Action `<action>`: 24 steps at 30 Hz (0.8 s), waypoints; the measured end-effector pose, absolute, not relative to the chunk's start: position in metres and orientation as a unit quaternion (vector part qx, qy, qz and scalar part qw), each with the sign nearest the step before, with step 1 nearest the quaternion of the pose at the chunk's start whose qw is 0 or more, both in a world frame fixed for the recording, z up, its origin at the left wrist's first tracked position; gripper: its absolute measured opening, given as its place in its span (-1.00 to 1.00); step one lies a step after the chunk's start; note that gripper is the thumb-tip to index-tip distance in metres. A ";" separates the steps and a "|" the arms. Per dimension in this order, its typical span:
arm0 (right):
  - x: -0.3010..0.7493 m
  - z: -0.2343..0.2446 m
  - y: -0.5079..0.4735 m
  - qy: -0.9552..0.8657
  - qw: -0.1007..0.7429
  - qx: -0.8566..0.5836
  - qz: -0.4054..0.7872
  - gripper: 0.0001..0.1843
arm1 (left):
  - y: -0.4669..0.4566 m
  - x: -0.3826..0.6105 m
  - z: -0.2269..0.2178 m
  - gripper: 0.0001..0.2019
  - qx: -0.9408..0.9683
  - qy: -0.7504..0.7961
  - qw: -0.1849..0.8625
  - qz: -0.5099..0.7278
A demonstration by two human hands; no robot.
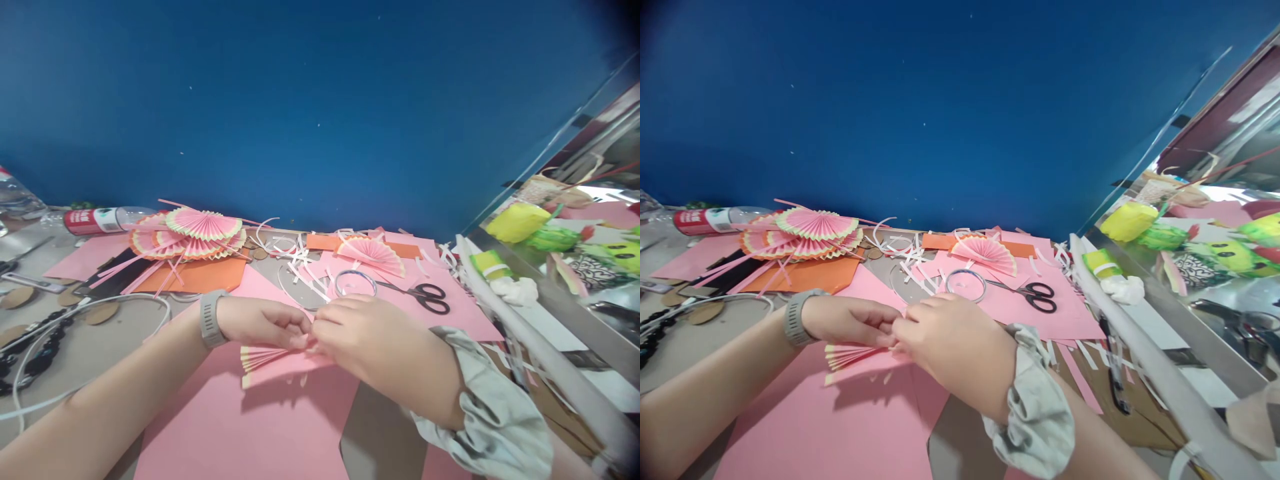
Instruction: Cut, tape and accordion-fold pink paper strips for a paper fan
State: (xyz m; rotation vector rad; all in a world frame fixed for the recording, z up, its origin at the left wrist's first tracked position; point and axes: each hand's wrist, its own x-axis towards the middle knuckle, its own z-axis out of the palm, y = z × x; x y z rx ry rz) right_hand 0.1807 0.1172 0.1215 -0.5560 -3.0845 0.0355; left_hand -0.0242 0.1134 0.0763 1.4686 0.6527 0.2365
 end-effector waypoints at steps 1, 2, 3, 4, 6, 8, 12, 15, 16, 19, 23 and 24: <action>0.182 0.121 0.119 -0.981 -0.001 -0.196 0.011 -0.86 | 0.111 -0.022 0.079 -0.80 0.670 0.312 0.667 0.101; 0.183 0.121 0.120 -0.976 -0.003 -0.220 0.008 -0.84 | 0.108 -0.020 0.083 -0.80 0.681 0.332 0.645 0.099; 0.185 0.121 0.122 -0.969 -0.005 -0.246 0.002 -0.83 | 0.104 -0.017 0.088 -0.79 0.723 0.377 0.573 0.086; 0.187 0.122 0.124 -0.963 -0.008 -0.269 0.001 -0.81 | 0.099 -0.013 0.094 -0.75 0.751 0.420 0.505 0.067; 0.191 0.127 0.127 -0.954 -0.009 -0.299 0.014 -0.77 | 0.089 -0.006 0.106 -0.66 0.798 0.486 0.346 0.087; 0.197 0.135 0.129 -0.952 0.000 -0.304 0.029 -0.76 | 0.081 -0.001 0.117 -0.65 0.812 0.523 0.237 0.100; 0.208 0.149 0.131 -0.955 0.069 -0.290 0.012 -0.78 | 0.074 0.001 0.130 -0.74 0.810 0.564 0.134 0.090; 0.216 0.154 0.130 -0.957 0.116 -0.265 -0.011 -0.81 | 0.071 -0.002 0.133 -0.76 0.811 0.572 0.085 0.095; 0.218 0.155 0.129 -0.957 0.128 -0.258 -0.020 -0.82 | 0.070 -0.003 0.133 -0.77 0.814 0.569 0.071 0.098; 0.220 0.157 0.124 -0.955 0.154 -0.250 -0.050 -0.81 | 0.064 -0.004 0.138 -0.80 0.825 0.554 0.044 0.103; 0.221 0.163 0.115 -0.949 0.180 -0.245 -0.081 -0.80 | 0.056 -0.006 0.151 -0.82 0.825 0.548 0.071 0.121; 0.221 0.165 0.113 -0.949 0.185 -0.242 -0.083 -0.79 | 0.055 -0.006 0.154 -0.81 0.820 0.551 0.083 0.128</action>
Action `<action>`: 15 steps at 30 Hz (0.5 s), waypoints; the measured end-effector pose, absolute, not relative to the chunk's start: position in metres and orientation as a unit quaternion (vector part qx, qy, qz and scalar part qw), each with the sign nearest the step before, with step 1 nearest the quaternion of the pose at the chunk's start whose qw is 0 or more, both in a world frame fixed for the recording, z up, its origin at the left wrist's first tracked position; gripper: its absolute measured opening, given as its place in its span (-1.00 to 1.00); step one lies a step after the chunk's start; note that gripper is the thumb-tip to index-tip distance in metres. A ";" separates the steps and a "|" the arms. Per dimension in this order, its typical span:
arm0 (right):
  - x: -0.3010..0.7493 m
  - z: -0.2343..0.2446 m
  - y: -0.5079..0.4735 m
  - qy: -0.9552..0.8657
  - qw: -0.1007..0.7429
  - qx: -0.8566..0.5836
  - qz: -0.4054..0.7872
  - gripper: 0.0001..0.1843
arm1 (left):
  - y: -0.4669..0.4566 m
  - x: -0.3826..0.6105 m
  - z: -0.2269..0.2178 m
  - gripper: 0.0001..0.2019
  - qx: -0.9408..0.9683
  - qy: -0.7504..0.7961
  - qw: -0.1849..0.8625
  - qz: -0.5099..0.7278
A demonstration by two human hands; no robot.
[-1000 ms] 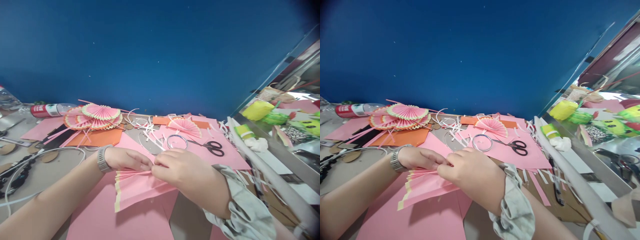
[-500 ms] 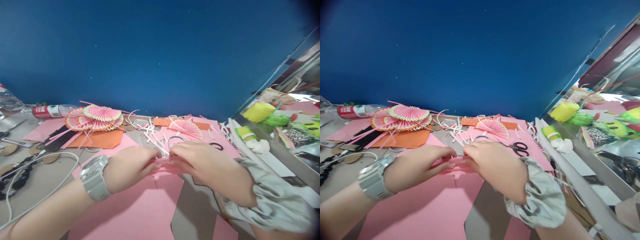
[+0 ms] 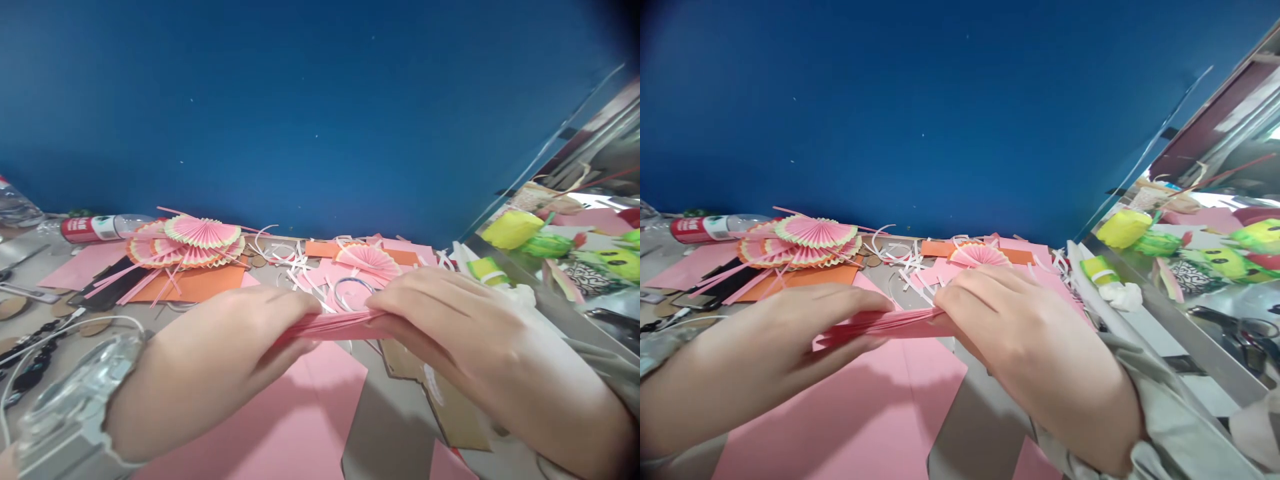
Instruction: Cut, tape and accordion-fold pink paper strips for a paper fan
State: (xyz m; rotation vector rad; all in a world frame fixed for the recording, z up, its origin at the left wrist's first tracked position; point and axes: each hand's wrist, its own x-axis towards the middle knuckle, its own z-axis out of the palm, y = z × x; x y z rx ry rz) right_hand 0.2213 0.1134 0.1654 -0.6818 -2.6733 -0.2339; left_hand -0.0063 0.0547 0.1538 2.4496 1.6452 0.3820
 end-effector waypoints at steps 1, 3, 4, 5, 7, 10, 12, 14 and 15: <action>0.222 0.167 0.112 -0.949 0.191 -0.238 -0.083 -0.79 | 0.053 -0.007 0.156 -0.80 0.815 0.557 0.088 0.135; 0.224 0.170 0.110 -0.949 0.198 -0.229 -0.085 -0.80 | 0.050 -0.009 0.158 -0.79 0.801 0.576 0.077 0.143; 0.224 0.171 0.109 -0.949 0.200 -0.227 -0.088 -0.80 | 0.049 -0.010 0.157 -0.80 0.796 0.583 0.064 0.146; 0.225 0.171 0.109 -0.948 0.203 -0.226 -0.091 -0.80 | 0.047 -0.011 0.156 -0.82 0.796 0.584 0.049 0.150; 0.225 0.171 0.108 -0.948 0.205 -0.225 -0.094 -0.79 | 0.044 -0.014 0.152 -0.85 0.807 0.568 0.019 0.160; 0.220 0.169 0.105 -0.946 0.207 -0.228 -0.099 -0.81 | 0.040 -0.015 0.146 -0.81 0.832 0.525 -0.019 0.177; 0.216 0.167 0.103 -0.946 0.207 -0.227 -0.100 -0.83 | 0.038 -0.012 0.144 -0.81 0.837 0.512 -0.044 0.187; 0.211 0.166 0.099 -0.948 0.208 -0.219 -0.096 -0.82 | 0.038 -0.006 0.143 -0.83 0.840 0.503 -0.065 0.192; 0.208 0.165 0.098 -0.950 0.209 -0.214 -0.094 -0.81 | 0.039 -0.002 0.143 -0.85 0.840 0.502 -0.074 0.193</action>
